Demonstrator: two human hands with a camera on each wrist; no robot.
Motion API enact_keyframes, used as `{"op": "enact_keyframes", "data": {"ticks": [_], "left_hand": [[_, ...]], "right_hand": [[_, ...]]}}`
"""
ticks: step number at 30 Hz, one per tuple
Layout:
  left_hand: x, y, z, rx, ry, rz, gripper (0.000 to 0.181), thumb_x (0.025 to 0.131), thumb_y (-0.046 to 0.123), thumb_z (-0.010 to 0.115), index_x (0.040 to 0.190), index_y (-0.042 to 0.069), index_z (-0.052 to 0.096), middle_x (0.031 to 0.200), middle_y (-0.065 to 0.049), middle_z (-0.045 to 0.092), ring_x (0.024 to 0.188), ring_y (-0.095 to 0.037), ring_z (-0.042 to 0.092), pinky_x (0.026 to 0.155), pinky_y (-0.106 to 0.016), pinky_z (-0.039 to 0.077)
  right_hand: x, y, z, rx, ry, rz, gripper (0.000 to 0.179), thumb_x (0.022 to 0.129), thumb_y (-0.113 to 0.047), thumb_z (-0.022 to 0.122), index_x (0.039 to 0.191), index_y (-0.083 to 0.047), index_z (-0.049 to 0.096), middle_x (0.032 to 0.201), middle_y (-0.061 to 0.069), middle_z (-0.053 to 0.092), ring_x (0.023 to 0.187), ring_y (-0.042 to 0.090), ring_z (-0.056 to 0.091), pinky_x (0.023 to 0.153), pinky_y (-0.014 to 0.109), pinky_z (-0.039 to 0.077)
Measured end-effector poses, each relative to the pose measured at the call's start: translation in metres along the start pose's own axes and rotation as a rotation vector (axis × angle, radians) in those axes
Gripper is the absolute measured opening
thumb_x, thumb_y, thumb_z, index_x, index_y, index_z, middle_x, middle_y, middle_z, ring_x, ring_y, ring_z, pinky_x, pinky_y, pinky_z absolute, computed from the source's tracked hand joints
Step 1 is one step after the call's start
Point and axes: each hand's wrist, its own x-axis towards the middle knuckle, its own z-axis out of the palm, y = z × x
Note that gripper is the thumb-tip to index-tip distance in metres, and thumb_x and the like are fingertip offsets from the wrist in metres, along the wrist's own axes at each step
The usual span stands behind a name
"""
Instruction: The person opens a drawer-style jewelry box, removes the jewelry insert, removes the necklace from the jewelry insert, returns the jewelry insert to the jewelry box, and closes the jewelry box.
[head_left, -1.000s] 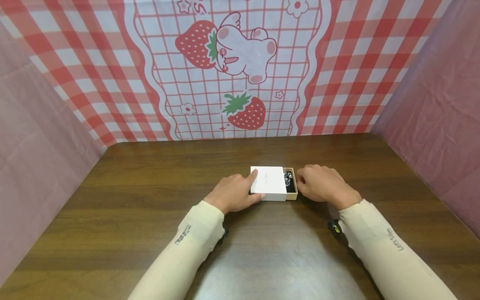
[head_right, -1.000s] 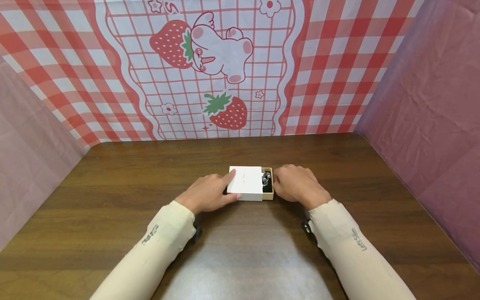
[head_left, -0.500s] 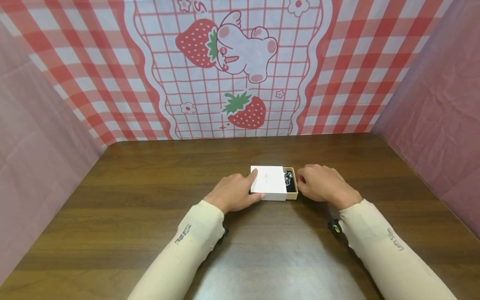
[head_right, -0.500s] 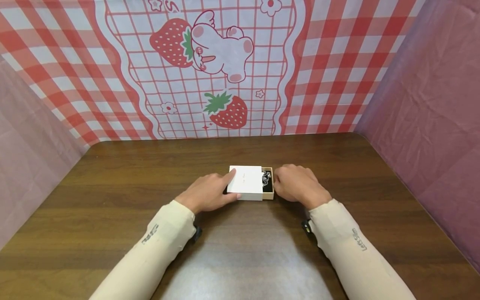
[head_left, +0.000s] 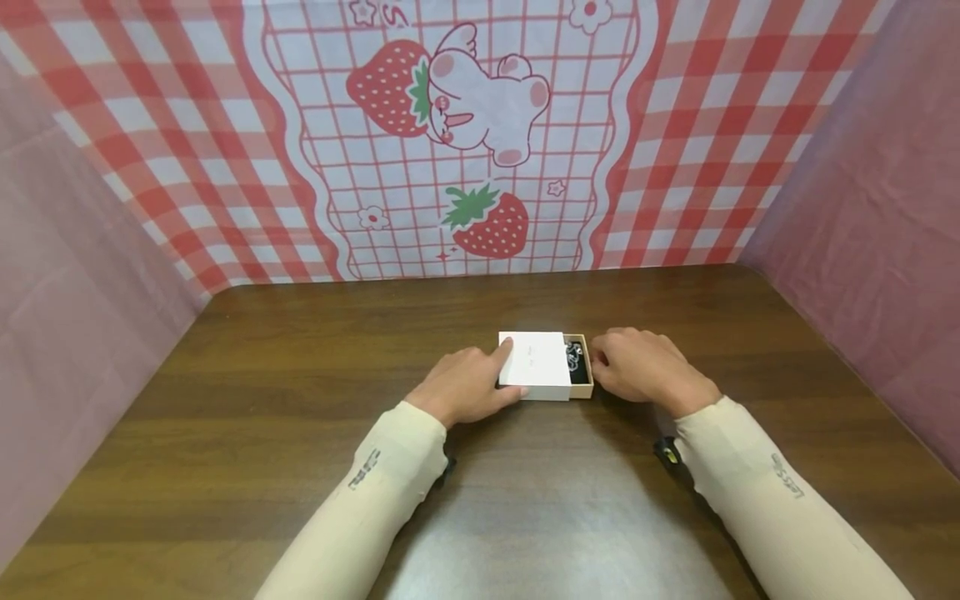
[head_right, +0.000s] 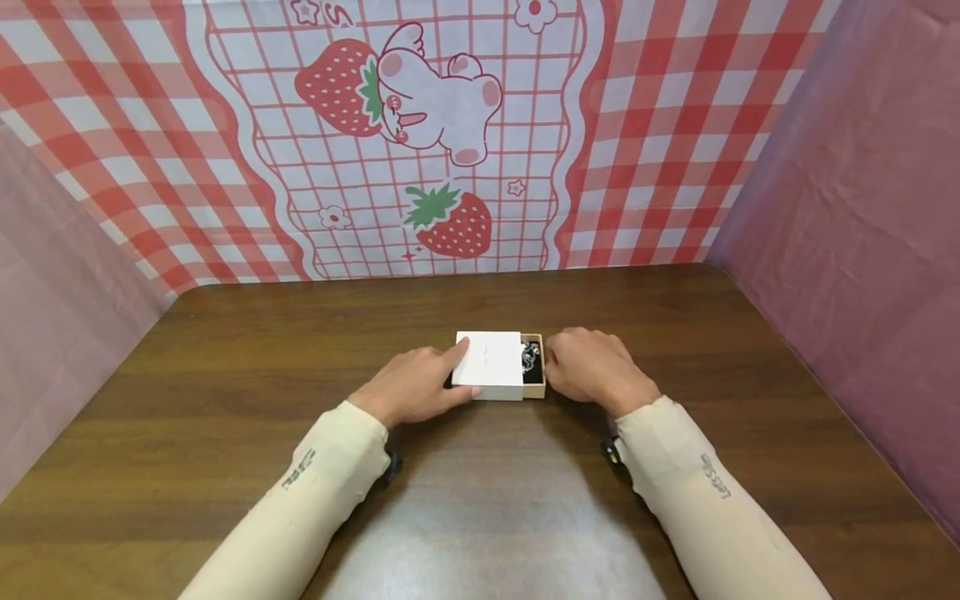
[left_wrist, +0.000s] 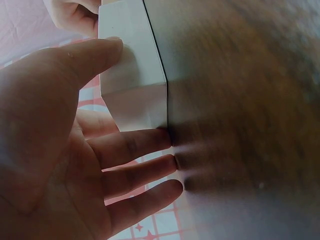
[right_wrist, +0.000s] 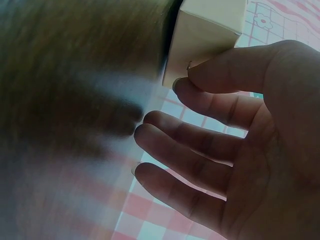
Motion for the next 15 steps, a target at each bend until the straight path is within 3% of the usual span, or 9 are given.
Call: {"op": "enact_keyframes", "data": {"ticks": [15], "left_hand": [[0.0002, -0.0016, 0.0010, 0.004, 0.005, 0.011, 0.078, 0.099, 0.056, 0.054, 0.158, 0.010, 0.032, 0.114, -0.014, 0.070, 0.098, -0.020, 0.066, 0.088, -0.041, 0.052]], "right_hand": [[0.0002, 0.0007, -0.0005, 0.004, -0.015, 0.013, 0.022, 0.090, -0.016, 0.059, 0.069, -0.018, 0.055, 0.069, 0.000, 0.049, 0.062, 0.018, 0.046, 0.051, 0.036, 0.036]]}}
